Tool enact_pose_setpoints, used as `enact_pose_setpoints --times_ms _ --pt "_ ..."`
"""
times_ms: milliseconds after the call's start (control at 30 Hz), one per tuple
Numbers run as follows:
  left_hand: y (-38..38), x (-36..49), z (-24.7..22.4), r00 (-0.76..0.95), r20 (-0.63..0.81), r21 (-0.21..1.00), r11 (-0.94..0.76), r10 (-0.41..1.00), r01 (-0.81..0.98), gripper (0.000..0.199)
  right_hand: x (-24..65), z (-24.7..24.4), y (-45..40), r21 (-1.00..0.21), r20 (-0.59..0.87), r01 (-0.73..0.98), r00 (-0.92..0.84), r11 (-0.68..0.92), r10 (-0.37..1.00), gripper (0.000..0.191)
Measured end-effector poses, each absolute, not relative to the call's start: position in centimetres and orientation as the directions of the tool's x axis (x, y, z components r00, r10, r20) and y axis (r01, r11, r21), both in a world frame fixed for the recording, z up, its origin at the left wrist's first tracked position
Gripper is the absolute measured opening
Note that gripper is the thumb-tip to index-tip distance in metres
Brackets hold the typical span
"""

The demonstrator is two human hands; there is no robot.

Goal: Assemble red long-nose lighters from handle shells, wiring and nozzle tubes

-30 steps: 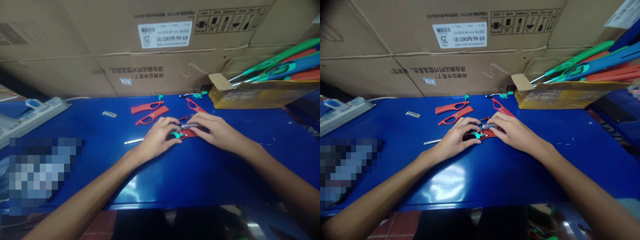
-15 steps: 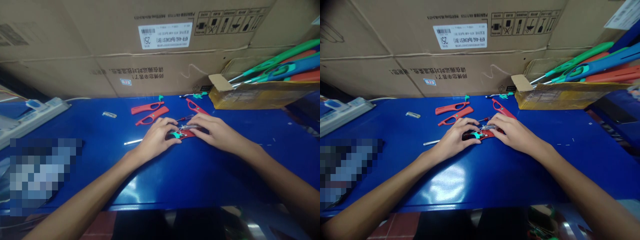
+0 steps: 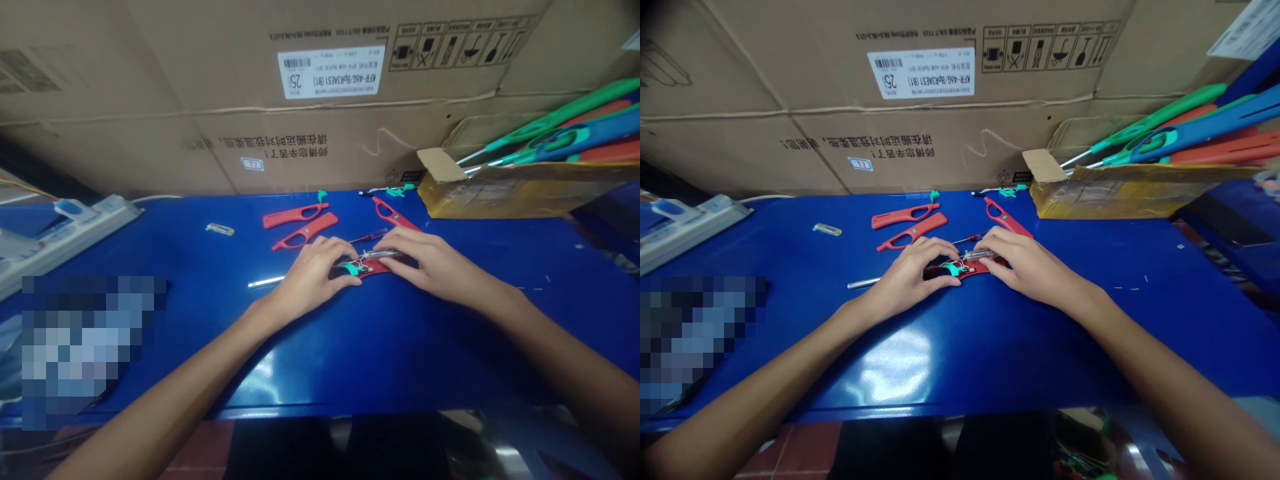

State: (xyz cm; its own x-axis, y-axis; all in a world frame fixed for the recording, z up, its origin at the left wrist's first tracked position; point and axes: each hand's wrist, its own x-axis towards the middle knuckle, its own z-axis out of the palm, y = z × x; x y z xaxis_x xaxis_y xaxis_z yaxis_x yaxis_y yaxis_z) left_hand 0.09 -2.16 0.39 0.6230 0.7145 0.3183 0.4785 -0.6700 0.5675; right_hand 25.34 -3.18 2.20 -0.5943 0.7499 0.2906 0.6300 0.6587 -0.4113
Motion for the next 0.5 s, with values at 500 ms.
enact_pose_setpoints --times_ms 500 --pt "-2.34 -0.08 0.76 0.67 0.287 0.506 -0.702 0.685 0.501 0.031 25.51 2.23 -3.24 -0.405 0.284 0.624 -0.609 0.668 0.74 0.025"
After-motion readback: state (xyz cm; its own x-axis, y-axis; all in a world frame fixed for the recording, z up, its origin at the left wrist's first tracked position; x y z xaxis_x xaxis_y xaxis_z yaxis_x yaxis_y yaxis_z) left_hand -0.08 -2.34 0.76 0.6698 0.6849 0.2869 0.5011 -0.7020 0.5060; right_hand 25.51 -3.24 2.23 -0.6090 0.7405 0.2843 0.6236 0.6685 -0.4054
